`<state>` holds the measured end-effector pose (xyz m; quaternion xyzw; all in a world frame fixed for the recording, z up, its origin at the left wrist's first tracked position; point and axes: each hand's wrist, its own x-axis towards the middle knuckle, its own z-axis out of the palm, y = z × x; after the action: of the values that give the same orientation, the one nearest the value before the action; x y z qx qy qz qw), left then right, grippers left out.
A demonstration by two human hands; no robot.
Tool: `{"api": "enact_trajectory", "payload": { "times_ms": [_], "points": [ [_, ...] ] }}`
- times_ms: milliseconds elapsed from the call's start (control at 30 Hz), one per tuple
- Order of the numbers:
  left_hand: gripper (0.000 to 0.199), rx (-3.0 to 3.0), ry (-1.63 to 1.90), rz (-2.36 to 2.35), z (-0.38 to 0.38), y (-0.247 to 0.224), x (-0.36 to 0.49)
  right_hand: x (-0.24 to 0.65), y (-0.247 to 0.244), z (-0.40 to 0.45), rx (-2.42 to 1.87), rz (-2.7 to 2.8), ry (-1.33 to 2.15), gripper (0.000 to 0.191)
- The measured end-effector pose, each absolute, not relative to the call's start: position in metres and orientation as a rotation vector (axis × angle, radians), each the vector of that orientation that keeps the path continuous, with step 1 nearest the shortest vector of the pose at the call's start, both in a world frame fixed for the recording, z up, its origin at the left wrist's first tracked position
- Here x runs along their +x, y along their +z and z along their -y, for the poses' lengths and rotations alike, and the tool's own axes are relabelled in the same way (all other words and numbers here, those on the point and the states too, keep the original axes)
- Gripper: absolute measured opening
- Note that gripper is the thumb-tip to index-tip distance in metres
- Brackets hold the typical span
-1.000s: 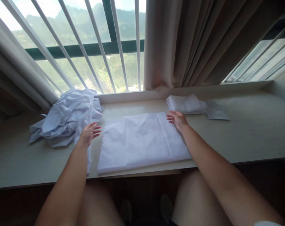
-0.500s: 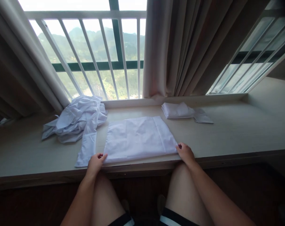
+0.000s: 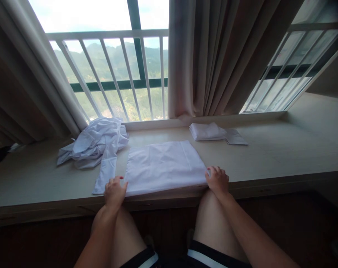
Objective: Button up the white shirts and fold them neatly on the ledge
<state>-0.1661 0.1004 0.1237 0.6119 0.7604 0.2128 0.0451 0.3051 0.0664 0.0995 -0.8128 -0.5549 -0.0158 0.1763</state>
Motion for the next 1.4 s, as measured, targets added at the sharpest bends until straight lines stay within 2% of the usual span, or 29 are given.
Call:
{"api": "enact_trajectory", "payload": {
  "times_ms": [133, 233, 333, 467, 667, 867, 1000, 1200, 1400],
  "points": [
    [0.050, 2.334, 0.585, -1.992, -0.111, 0.131, -0.064, 0.212, 0.113, -0.099, -1.943, 1.996, -0.023, 0.053],
    [0.062, 2.351, 0.363, -1.869, -0.122, 0.111, -0.026, 0.171, 0.101, -0.119, -1.921, 2.220, 0.204, 0.067],
    [0.064, 2.295, 0.243, -1.919, -0.124, 0.088, -0.047, 0.184, 0.079, -0.122, -2.072, 2.199, 0.303, 0.074],
    [0.061, 2.346, 0.249, -2.007, -0.115, 0.071, -0.112, 0.245, 0.053, -0.104, -2.213, 2.060, 0.118, 0.074],
    [0.062, 2.221, 0.144, -2.069, -0.116, 0.088, -0.148, 0.286, 0.054, -0.092, -2.371, 1.917, 0.107, 0.073],
    [0.062, 2.354, 0.335, -1.938, -0.207, 0.122, -0.066, 0.218, 0.090, -0.191, -2.050, 2.144, 0.150, 0.071],
    [0.063, 2.300, 0.205, -1.842, -0.282, 0.106, -0.030, 0.188, 0.091, -0.275, -2.073, 2.192, 0.343, 0.070],
    [0.065, 2.246, 0.137, -1.964, -0.332, 0.067, -0.097, 0.255, 0.057, -0.324, -2.268, 2.028, 0.320, 0.074],
    [0.061, 2.108, 0.223, -2.004, -0.345, 0.068, -0.137, 0.291, 0.049, -0.324, -2.252, 2.009, 0.250, 0.070]
  ]
}}
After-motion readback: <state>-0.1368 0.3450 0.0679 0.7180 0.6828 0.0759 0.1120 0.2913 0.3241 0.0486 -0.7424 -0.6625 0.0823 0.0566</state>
